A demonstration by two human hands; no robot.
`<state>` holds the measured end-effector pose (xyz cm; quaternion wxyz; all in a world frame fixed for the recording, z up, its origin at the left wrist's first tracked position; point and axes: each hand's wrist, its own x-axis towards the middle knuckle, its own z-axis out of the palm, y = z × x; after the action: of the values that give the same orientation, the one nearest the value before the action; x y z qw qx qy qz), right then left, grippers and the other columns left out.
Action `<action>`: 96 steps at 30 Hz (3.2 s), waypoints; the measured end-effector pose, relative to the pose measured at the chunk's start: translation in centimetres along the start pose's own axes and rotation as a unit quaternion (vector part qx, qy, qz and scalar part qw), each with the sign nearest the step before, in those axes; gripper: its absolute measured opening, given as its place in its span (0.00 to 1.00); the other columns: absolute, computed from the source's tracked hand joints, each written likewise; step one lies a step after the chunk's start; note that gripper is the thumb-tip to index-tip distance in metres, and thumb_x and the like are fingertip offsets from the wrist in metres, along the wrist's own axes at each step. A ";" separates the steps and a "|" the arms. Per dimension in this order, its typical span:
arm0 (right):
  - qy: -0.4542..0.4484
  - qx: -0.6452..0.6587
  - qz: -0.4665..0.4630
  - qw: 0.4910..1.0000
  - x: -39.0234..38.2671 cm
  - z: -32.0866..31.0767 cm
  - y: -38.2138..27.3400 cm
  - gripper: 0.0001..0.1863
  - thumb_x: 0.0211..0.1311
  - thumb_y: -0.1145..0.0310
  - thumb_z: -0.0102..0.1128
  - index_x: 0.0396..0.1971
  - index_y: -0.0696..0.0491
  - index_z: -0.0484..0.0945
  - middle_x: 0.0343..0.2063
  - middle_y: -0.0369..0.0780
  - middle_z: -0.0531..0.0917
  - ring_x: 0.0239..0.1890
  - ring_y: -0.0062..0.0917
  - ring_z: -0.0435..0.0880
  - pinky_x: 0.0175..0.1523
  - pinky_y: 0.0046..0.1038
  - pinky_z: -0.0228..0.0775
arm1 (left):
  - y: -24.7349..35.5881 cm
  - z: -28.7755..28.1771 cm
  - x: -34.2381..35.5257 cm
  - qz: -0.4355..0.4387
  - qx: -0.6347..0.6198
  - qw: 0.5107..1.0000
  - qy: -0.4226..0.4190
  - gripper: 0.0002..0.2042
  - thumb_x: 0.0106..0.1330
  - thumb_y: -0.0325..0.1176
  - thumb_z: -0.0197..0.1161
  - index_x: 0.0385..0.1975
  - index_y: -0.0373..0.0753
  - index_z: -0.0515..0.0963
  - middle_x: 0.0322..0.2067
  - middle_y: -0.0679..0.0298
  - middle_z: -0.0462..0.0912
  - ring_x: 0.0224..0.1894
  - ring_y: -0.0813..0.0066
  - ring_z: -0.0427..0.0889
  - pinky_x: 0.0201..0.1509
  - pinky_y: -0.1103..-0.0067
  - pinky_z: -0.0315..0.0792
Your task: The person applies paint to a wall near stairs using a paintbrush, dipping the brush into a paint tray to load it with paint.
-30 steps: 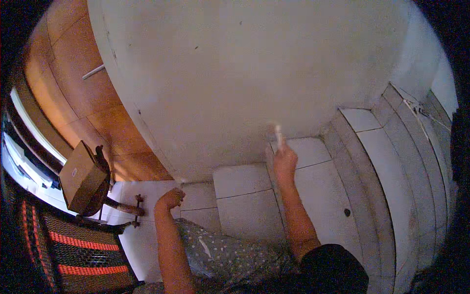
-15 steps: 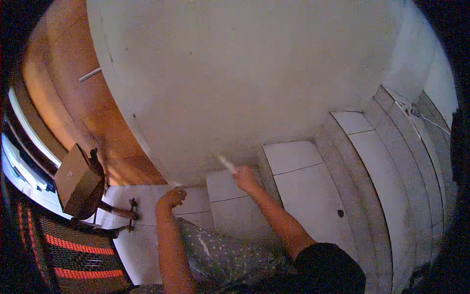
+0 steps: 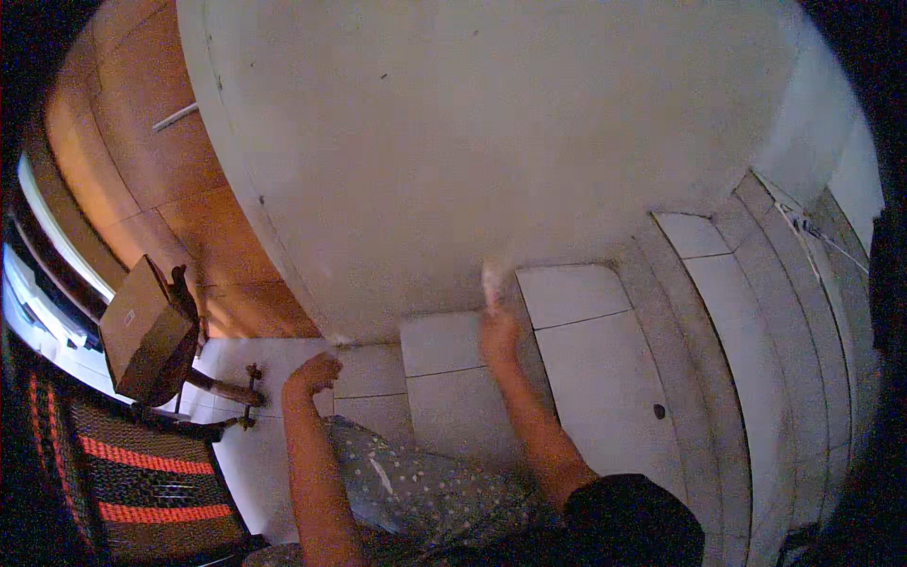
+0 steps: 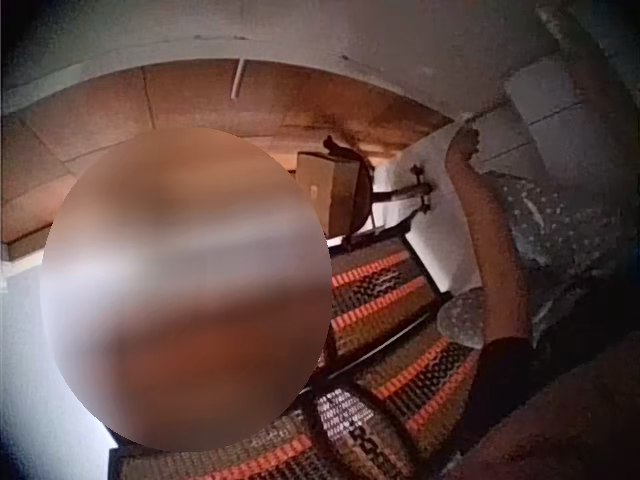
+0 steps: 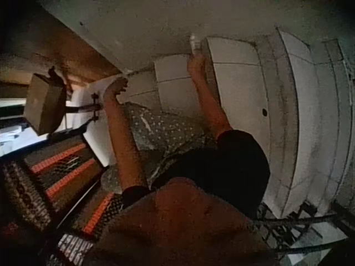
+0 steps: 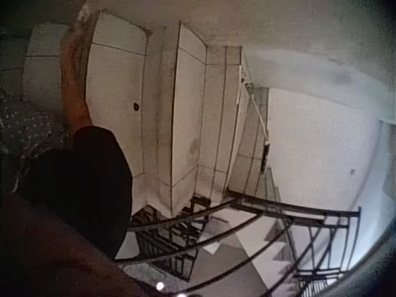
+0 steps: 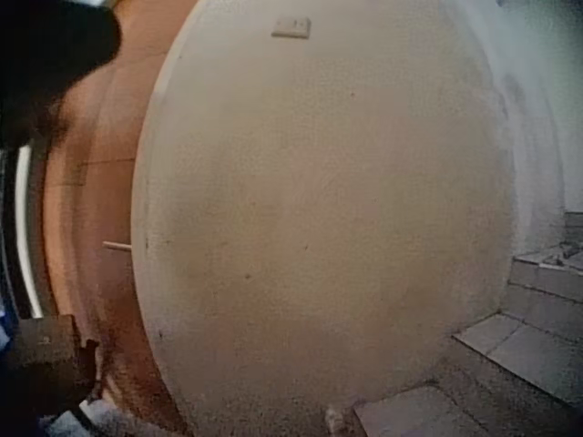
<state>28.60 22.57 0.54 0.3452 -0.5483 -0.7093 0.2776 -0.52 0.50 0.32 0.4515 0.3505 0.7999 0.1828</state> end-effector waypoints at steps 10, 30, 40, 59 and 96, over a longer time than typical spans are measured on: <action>-0.039 -0.003 -0.025 0.999 -0.1 -2.9 0.9 0.15 0.53 0.68 0.54 0.39 0.60 0.74 0.21 0.47 0.77 0.23 0.35 0.75 0.30 0.36 0.67 | 0.4 0.2 -0.7 0.066 -0.037 0.997 -0.011 0.14 0.61 0.38 0.53 0.41 0.35 0.68 0.28 0.60 0.76 0.26 0.71 0.75 0.29 0.73 0.71; -0.341 -0.037 -0.083 0.935 -4.9 8.2 1.9 0.10 0.52 0.67 0.52 0.27 0.59 0.75 0.19 0.48 0.77 0.21 0.38 0.78 0.26 0.36 0.69 | 1.7 -0.6 -1.8 0.002 0.069 0.998 0.001 0.12 0.53 0.29 0.56 0.38 0.38 0.72 0.35 0.62 0.78 0.37 0.68 0.75 0.40 0.75 0.71; -0.178 0.482 0.123 0.849 -1.0 0.3 -3.3 0.13 0.60 0.56 0.51 0.32 0.50 0.68 0.13 0.33 0.70 0.06 0.15 0.63 0.08 0.18 0.49 | -1.9 -0.1 0.3 0.130 0.182 0.974 0.020 0.13 0.57 0.35 0.54 0.40 0.37 0.71 0.36 0.57 0.77 0.36 0.64 0.77 0.40 0.70 0.73; -0.217 0.465 0.322 0.796 -0.1 4.0 6.1 0.17 0.61 0.55 0.49 0.36 0.54 0.74 0.11 0.30 0.66 0.07 0.13 0.58 0.08 0.17 0.47 | 0.3 -0.2 -1.3 0.019 0.003 0.998 0.053 0.21 0.61 0.37 0.53 0.52 0.39 0.60 0.35 0.54 0.77 0.31 0.67 0.76 0.36 0.70 0.72; -0.217 0.501 0.147 0.825 -3.1 6.3 -2.8 0.16 0.63 0.55 0.45 0.26 0.53 0.68 0.07 0.32 0.62 0.03 0.17 0.56 0.07 0.21 0.46 | -0.6 0.8 2.7 0.010 -0.020 0.999 0.050 0.22 0.59 0.43 0.52 0.49 0.35 0.68 0.44 0.49 0.75 0.47 0.53 0.73 0.51 0.67 0.66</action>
<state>22.45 18.77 -1.71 0.3641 -0.3238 -0.4403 0.7541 -0.98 2.01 -2.04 0.4161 0.3400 0.8141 0.2201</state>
